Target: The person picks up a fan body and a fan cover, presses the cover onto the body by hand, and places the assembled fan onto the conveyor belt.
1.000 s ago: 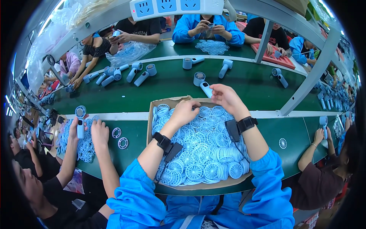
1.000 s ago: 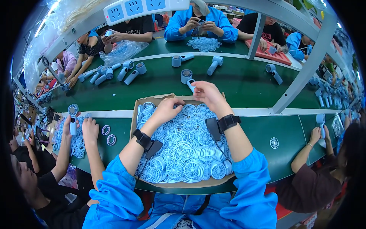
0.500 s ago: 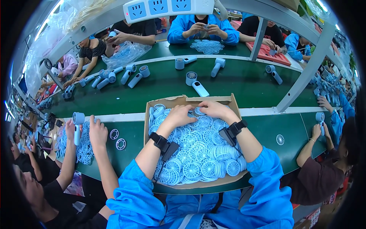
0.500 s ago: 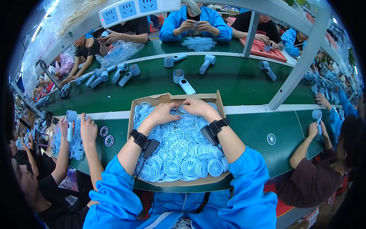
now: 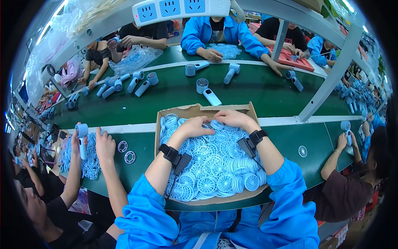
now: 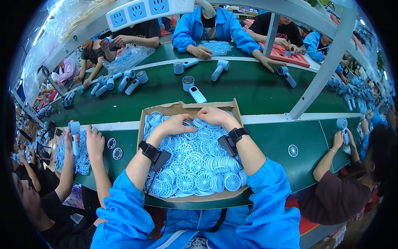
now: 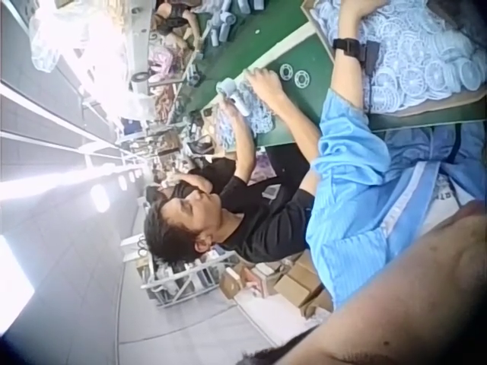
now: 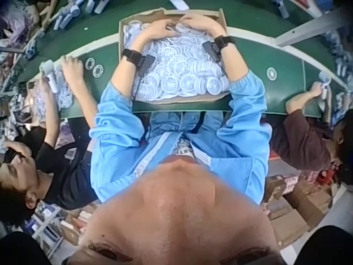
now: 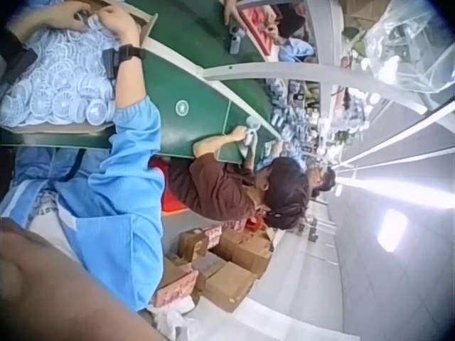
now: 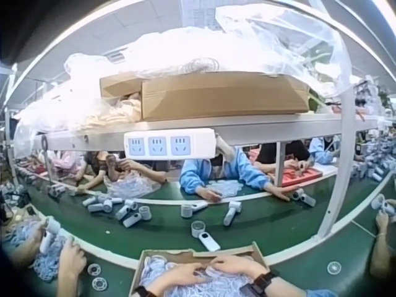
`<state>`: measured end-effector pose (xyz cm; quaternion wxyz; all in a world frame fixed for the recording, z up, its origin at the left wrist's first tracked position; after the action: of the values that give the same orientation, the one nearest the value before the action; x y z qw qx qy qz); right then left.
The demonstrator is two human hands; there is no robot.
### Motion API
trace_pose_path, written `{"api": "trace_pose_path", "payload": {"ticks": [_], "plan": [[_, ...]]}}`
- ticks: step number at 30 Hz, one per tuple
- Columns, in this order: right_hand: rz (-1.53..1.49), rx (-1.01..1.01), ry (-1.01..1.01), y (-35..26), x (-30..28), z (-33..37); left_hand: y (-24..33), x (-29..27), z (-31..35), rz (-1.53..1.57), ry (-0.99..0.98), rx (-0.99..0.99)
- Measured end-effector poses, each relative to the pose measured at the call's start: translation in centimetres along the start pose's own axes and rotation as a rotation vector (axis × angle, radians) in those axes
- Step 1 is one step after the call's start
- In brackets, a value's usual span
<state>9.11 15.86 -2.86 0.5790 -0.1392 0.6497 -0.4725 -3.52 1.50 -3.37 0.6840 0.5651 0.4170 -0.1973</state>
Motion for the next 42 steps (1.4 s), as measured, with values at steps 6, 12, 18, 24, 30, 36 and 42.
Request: {"api": "trace_pose_path", "payload": {"ticks": [6, 12, 18, 24, 30, 36, 42], "plan": [[-0.032, -0.045, -0.133, 0.0, 0.2, 0.4, 2.1, -0.8, 0.9, 0.075, -0.090, 0.013], [0.031, -0.147, -0.145, 0.2, 0.7, 0.1, 1.9, -0.6, 0.8, 0.000, -0.130, 0.114], [0.107, -0.058, -0.205, -0.9, 0.2, 0.8, 2.3, -0.7, 1.0, -0.083, -0.147, 0.098], [0.100, -0.068, -0.231, -0.5, 0.0, 0.7, 2.4, -0.5, 0.7, -0.070, -0.138, 0.064], [0.110, -0.123, -0.195, -0.6, 0.0, 1.0, 2.4, -0.5, 1.0, -0.079, -0.175, 0.094], [0.089, -0.053, -0.137, -0.8, 0.1, 0.7, 2.8, -0.1, 1.3, -0.123, -0.175, 0.132], [0.093, -0.122, -0.101, -0.8, 0.3, 0.9, 2.6, 0.2, 0.9, -0.142, -0.091, 0.153]]}}
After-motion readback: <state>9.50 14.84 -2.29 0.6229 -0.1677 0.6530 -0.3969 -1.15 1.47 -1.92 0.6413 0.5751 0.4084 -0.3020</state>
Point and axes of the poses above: each hand's wrist, its own z-axis away from the middle knuckle, its own x-axis out of the palm, y = z × x, the point moved 2 cm from there along -z, towards the middle knuckle, and after that the axes turned 13 degrees about y, right-handed, at the moved point
